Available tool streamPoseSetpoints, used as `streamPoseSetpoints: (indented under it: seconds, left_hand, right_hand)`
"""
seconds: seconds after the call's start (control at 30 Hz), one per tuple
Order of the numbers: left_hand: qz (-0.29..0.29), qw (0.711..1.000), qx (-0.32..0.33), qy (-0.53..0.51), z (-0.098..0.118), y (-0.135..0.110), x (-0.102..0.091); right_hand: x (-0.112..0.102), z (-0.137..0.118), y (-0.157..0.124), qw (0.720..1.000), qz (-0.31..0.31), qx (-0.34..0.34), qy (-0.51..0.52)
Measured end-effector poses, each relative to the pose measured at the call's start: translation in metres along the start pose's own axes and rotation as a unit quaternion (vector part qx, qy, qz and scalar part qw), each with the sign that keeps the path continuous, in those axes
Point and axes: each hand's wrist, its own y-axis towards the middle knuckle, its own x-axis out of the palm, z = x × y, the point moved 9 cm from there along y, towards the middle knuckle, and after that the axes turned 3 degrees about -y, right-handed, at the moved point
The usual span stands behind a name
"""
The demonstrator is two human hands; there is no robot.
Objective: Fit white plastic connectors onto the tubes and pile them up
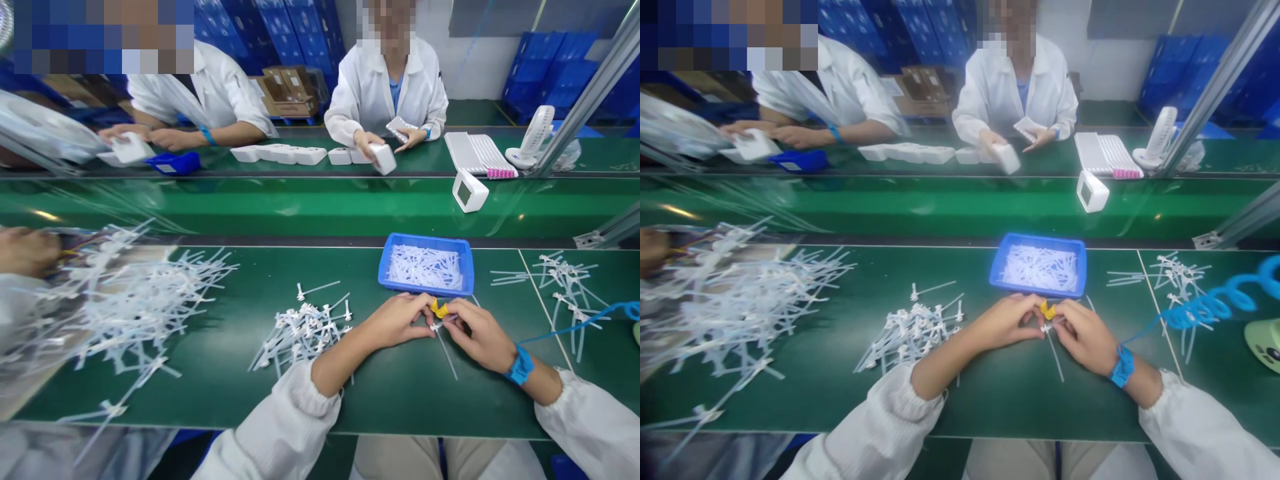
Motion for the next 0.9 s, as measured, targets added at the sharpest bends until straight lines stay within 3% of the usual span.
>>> streamPoseSetpoints:
  seconds: [0.9]
  left_hand:
    - [0.002, 1.000, -0.012, -0.006, -0.0052, 0.0046, 0.0012]
  right_hand:
    - [0.0081, -0.0047, 0.0052, 0.999, -0.022, -0.035, -0.028]
